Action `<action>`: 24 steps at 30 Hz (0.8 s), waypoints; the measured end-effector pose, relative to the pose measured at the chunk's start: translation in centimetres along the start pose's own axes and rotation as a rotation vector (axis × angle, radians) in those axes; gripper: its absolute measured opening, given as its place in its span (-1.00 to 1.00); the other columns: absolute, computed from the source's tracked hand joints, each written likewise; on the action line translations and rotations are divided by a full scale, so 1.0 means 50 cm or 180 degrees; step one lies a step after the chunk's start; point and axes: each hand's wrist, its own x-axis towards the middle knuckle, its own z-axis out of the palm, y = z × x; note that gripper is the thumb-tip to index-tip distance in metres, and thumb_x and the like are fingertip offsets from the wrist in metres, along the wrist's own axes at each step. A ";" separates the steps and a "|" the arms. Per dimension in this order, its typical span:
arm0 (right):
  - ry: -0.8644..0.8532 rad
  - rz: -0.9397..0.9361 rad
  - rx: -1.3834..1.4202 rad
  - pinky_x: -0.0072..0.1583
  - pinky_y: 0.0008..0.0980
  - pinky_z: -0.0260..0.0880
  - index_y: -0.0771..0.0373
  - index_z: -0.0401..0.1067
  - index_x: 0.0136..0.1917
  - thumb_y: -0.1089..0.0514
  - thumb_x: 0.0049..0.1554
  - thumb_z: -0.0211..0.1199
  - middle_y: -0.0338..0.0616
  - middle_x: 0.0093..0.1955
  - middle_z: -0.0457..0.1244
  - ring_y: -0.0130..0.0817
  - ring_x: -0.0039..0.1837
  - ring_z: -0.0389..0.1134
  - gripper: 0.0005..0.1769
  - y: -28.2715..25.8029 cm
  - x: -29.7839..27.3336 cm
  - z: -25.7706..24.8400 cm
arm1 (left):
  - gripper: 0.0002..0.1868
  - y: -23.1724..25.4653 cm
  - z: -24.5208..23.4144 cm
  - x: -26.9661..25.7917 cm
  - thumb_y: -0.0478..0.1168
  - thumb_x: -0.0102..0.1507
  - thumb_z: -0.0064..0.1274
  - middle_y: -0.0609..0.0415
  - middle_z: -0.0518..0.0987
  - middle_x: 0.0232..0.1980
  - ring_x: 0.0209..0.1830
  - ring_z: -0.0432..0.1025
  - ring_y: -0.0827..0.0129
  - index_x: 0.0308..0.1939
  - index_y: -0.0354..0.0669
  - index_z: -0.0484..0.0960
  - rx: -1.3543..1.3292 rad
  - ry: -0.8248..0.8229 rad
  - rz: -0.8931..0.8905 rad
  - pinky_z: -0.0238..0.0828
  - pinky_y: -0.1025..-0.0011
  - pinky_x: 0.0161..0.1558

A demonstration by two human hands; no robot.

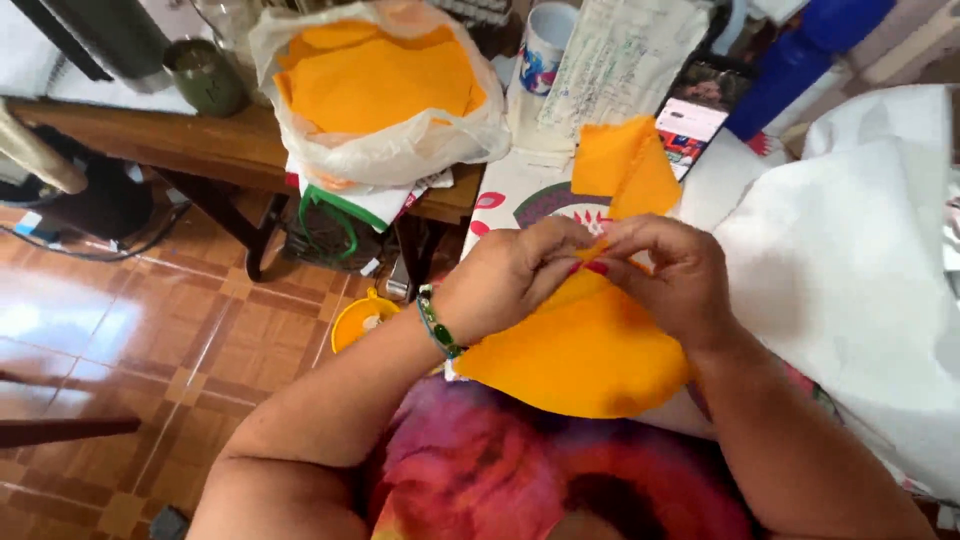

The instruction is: The person is organizing and aligning orange fabric pieces on a workspace, referring to a paper pattern and occasionally moving other items like a small box.

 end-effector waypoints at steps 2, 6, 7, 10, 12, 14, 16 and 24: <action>0.0172 0.0122 -0.0059 0.17 -0.26 0.43 0.41 0.53 -0.17 0.32 0.04 0.54 0.03 -0.09 0.39 -0.22 0.07 0.43 -0.81 -0.017 -0.005 -0.022 | -0.77 0.016 -0.004 0.008 -0.25 0.37 0.00 -0.06 0.72 -0.19 -0.17 0.63 -0.08 0.11 -0.08 0.46 0.0066 0.0000 0.0066 0.62 0.06 -0.10; 0.0554 0.0334 -0.0273 0.09 -0.57 0.34 0.34 0.52 -0.08 0.26 0.13 0.53 -0.16 -0.03 0.38 -0.62 0.02 0.24 -0.80 -0.060 -0.002 -0.066 | -0.80 0.059 -0.016 0.023 -0.30 0.33 0.05 -0.17 0.70 -0.21 -0.19 0.62 -0.17 0.03 -0.09 0.47 0.0050 -0.0073 0.0390 0.61 0.02 -0.16; 0.0575 0.0302 -0.0290 0.09 -0.57 0.34 0.34 0.52 -0.08 0.26 0.13 0.53 -0.16 -0.03 0.38 -0.62 0.02 0.24 -0.80 -0.064 -0.004 -0.073 | -0.80 0.055 -0.017 0.016 -0.30 0.33 0.05 -0.17 0.70 -0.21 -0.19 0.62 -0.17 0.03 -0.09 0.47 0.0060 -0.0070 0.0430 0.61 0.02 -0.16; 0.0796 0.0238 -0.0088 0.09 -0.48 0.46 0.45 0.47 -0.04 0.34 0.17 0.50 0.02 0.00 0.37 -0.49 0.01 0.36 -0.79 -0.067 -0.009 -0.097 | -0.79 0.040 -0.015 -0.003 -0.34 0.29 0.07 -0.13 0.72 -0.14 -0.09 0.63 -0.09 0.00 -0.13 0.63 -0.0137 -0.0147 0.0623 0.60 0.11 -0.04; 0.0988 0.0077 -0.0088 0.11 -0.43 0.49 0.47 0.43 -0.03 0.37 0.21 0.47 0.05 0.04 0.35 -0.41 0.06 0.41 -0.79 -0.057 -0.014 -0.112 | -0.75 0.029 -0.013 -0.018 -0.27 0.30 0.04 -0.21 0.69 -0.07 -0.02 0.59 -0.14 0.05 -0.15 0.67 -0.0214 -0.0111 0.0691 0.56 0.06 -0.02; 0.1048 0.0066 -0.0149 0.13 -0.42 0.50 0.47 0.42 -0.03 0.37 0.22 0.46 0.05 0.04 0.34 -0.40 0.06 0.42 -0.79 -0.076 -0.014 -0.121 | -0.73 0.036 -0.014 -0.023 -0.20 0.29 0.09 -0.20 0.69 -0.06 -0.01 0.59 -0.12 0.04 -0.15 0.69 -0.0186 -0.0040 0.0745 0.55 0.08 0.02; 0.1096 0.0074 -0.0197 0.14 -0.41 0.51 0.47 0.41 -0.02 0.37 0.23 0.45 0.05 0.05 0.34 -0.38 0.06 0.43 -0.79 -0.084 -0.015 -0.129 | -0.70 0.041 -0.010 -0.028 -0.14 0.27 0.13 -0.19 0.69 -0.05 0.01 0.59 -0.09 0.02 -0.16 0.72 -0.0162 0.0030 0.0773 0.54 0.11 0.05; 0.1732 0.0041 0.0092 0.16 -0.57 0.56 0.31 0.45 -0.01 0.34 0.19 0.49 -0.09 0.03 0.38 -0.45 0.04 0.44 -0.79 -0.114 -0.028 -0.130 | -0.91 0.027 0.006 -0.024 -0.29 0.19 0.08 0.17 0.70 -0.29 -0.29 0.56 0.35 -0.35 -0.08 0.70 0.0514 0.0878 0.0307 0.47 0.38 -0.17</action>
